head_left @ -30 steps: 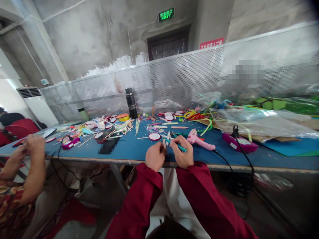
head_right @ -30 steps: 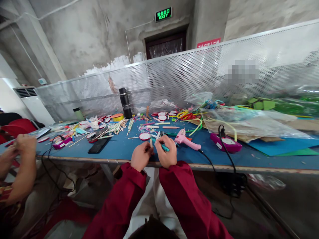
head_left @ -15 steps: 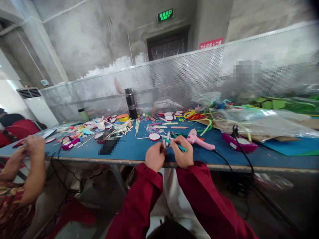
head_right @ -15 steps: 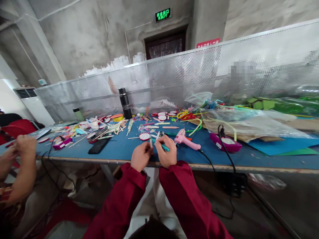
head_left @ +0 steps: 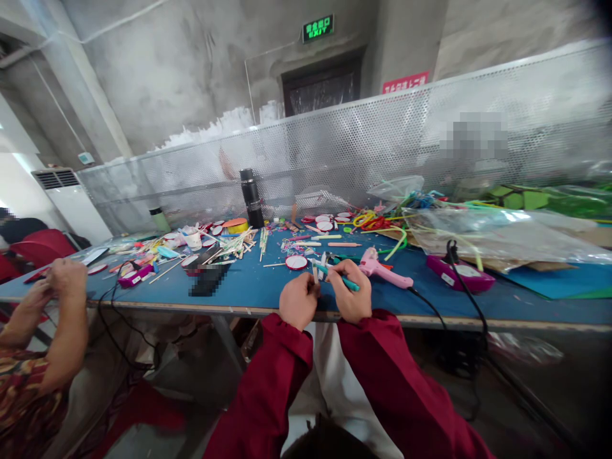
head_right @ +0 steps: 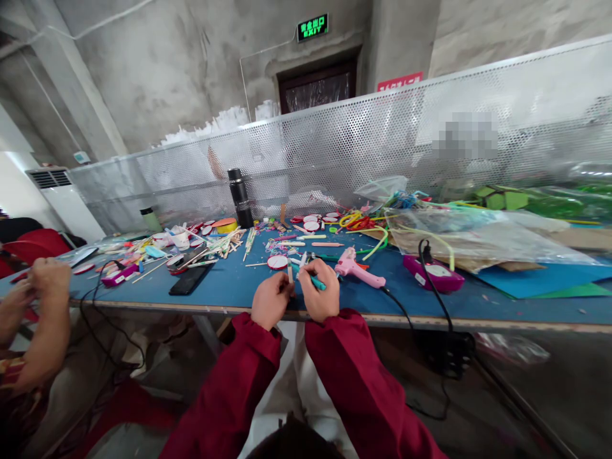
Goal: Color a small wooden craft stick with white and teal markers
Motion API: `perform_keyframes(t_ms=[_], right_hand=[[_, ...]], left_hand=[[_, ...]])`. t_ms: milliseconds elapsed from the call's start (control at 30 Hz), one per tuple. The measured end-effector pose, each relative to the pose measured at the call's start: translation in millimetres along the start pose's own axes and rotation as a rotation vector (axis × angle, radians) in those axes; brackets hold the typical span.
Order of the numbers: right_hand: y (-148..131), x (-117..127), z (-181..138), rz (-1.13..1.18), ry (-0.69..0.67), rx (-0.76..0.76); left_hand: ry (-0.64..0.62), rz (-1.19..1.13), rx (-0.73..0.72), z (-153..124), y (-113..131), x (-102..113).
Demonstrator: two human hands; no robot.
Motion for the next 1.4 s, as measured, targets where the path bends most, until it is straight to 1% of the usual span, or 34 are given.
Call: perform_keyframes(t_ms=[167, 367, 667, 833, 1033, 1267, 1400], right_hand=[[-1, -1, 1, 0.008, -0.005, 0.001], [-1, 0, 0, 0.008, 0.005, -0.001], [0, -1, -1, 0.010, -0.013, 0.003], [0, 1, -1, 0.018, 0.010, 0.000], [-6, -2, -3, 0.021, -0.033, 0.011], [-10, 5, -8, -0.023, 0.009, 0.024], [-13, 7, -8, -0.055, 0.021, 0.045]], left_hand=[[0.006, 0.020, 0.016, 0, -2, 0], [0.019, 0.008, -0.013, 0, -1, 0], [0.018, 0.006, -0.006, 0, -2, 0], [0.008, -0.004, -0.014, 0, -1, -1], [0.008, -0.008, -0.018, -1, -1, -1], [0.003, -0.022, -0.068, -2, 2, 0], [-0.002, 0.002, -0.068, -3, 1, -1]])
Point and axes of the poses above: each hand's wrist, its own z-axis towards the middle knuckle, its own x-axis out of the back of the hand, y = z × x, the point moved 9 cm from there along z, towards the middle knuckle, and after that the axes turned 11 degrees about x, right-handed, at the moved point
